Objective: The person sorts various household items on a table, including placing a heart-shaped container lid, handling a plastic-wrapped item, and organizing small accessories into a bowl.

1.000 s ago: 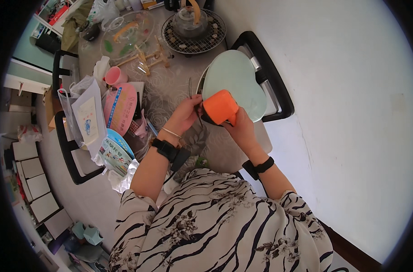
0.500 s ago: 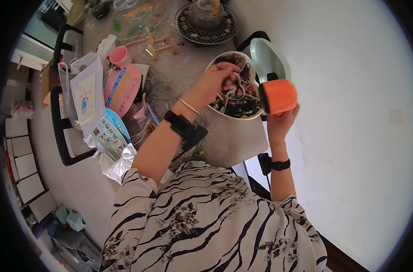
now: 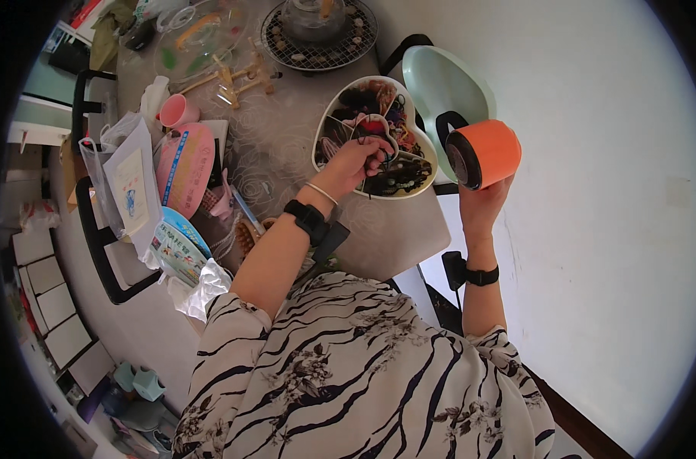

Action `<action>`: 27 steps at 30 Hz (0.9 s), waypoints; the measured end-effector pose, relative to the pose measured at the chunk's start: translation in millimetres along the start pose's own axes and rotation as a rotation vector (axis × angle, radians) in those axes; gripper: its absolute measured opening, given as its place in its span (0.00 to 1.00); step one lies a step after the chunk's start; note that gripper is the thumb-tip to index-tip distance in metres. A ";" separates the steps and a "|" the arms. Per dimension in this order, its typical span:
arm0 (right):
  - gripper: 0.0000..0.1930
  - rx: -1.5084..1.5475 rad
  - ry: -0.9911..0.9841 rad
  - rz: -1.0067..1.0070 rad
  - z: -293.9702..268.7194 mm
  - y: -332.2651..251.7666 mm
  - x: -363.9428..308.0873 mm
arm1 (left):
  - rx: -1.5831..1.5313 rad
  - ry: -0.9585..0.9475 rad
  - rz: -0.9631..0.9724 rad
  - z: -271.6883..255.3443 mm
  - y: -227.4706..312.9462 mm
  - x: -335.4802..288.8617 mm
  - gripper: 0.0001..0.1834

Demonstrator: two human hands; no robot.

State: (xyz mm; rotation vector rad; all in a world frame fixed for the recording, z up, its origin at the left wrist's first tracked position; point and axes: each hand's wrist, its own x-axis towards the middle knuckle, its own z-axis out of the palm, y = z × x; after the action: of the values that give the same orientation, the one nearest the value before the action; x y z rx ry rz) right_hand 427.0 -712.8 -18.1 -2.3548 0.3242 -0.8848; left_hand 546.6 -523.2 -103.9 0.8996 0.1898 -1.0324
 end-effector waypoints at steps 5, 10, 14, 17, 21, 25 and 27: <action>0.24 0.077 0.001 0.100 -1.8 4.5 -1.8 | 0.213 -0.075 0.004 8.5 -2.8 16.1 0.11; 0.24 0.088 -0.018 0.146 -1.8 8.8 -1.8 | 0.130 -0.066 0.072 29.4 -0.3 25.4 0.11; 0.25 0.113 -0.017 0.153 -3.1 5.7 -0.8 | 0.096 -0.037 0.160 29.3 -4.9 41.0 0.11; 0.25 0.114 -0.040 0.157 -4.2 7.5 -2.0 | 0.094 -0.062 0.158 34.5 -1.9 53.1 0.11; 0.27 0.105 -0.045 0.147 -3.9 14.1 -4.7 | 0.209 0.187 0.093 35.1 -1.7 58.9 0.09; 0.29 0.266 -0.003 0.231 -1.4 10.5 -4.6 | 0.370 0.188 0.211 18.9 -11.5 66.6 0.08; 0.31 0.139 -0.045 0.179 -1.6 14.4 -5.1 | 0.063 0.113 0.186 20.9 -14.6 69.1 0.08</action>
State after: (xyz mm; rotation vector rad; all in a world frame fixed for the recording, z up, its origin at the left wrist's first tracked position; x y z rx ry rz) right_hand 421.8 -722.8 -28.5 -2.1769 0.4331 -0.7438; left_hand 566.1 -586.9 -135.2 1.0139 0.1654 -0.8196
